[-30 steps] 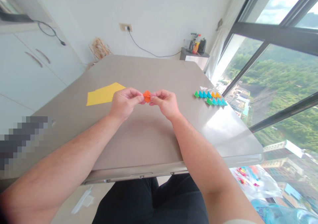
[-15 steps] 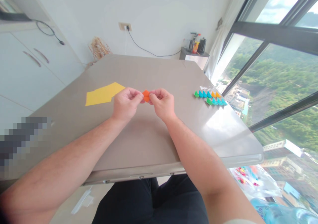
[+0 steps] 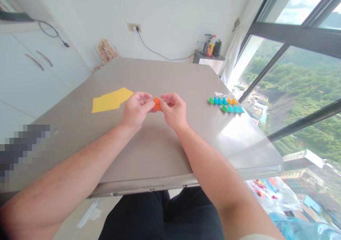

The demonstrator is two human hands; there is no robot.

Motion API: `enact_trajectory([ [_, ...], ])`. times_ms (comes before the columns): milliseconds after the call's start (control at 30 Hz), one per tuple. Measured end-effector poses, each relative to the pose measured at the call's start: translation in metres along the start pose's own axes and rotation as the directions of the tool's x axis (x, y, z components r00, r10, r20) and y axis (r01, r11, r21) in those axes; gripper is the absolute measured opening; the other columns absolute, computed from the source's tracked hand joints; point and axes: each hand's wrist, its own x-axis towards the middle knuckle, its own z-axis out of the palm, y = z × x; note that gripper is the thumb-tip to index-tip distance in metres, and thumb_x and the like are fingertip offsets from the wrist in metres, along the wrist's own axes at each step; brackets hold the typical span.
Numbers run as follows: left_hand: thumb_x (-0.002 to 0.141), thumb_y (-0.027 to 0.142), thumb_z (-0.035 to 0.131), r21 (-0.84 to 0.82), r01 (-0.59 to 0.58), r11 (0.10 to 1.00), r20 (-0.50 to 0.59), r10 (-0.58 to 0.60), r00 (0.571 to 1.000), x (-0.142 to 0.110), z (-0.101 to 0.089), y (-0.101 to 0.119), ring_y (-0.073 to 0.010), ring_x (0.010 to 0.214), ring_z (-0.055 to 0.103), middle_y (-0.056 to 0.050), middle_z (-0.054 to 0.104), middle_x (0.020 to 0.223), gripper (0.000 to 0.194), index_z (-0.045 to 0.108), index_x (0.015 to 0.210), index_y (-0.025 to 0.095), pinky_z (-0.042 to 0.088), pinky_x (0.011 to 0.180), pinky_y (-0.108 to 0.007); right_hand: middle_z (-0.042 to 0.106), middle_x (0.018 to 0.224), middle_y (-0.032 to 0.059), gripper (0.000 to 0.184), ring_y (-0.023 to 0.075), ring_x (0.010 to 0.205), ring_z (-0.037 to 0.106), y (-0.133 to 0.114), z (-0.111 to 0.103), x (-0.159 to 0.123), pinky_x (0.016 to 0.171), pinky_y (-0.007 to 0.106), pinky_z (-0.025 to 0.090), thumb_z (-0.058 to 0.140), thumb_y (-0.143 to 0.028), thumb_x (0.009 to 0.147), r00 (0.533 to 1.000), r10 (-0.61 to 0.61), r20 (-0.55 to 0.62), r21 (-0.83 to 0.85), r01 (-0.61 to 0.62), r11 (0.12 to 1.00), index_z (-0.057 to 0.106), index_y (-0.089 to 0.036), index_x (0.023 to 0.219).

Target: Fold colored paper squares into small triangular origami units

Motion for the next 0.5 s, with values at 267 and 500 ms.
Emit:
enact_trajectory([
  [267, 0.070, 0.021, 0.079, -0.056, -0.018, 0.998, 0.030, 0.020, 0.999, -0.0005, 0.0001, 0.0004, -0.0176, 0.075, 0.071, -0.004, 0.074, 0.084, 0.032, 0.067, 0.100, 0.016, 0.060, 0.074, -0.035, 0.071, 0.075, -0.0018, 0.015, 0.0162, 0.072, 0.072, 0.0030, 0.0019, -0.0017, 0.071, 0.033, 0.060, 0.070, -0.033, 0.080, 0.995, -0.093, 0.030, 0.039, 0.092, 0.995, 0.063, -0.023, 0.087],
  [500, 0.070, 0.022, 0.081, -0.018, -0.108, 0.994, 0.039, 0.109, 0.993, 0.0015, -0.0027, -0.0062, -0.0194, 0.084, 0.071, -0.004, 0.074, 0.087, 0.028, 0.070, 0.095, 0.018, 0.060, 0.081, -0.037, 0.072, 0.081, -0.0013, 0.010, 0.0164, 0.076, 0.073, 0.0054, -0.0001, -0.0018, 0.072, 0.033, 0.061, 0.068, -0.031, 0.082, 0.988, -0.148, 0.038, 0.007, 0.148, 0.989, 0.065, -0.023, 0.087],
])
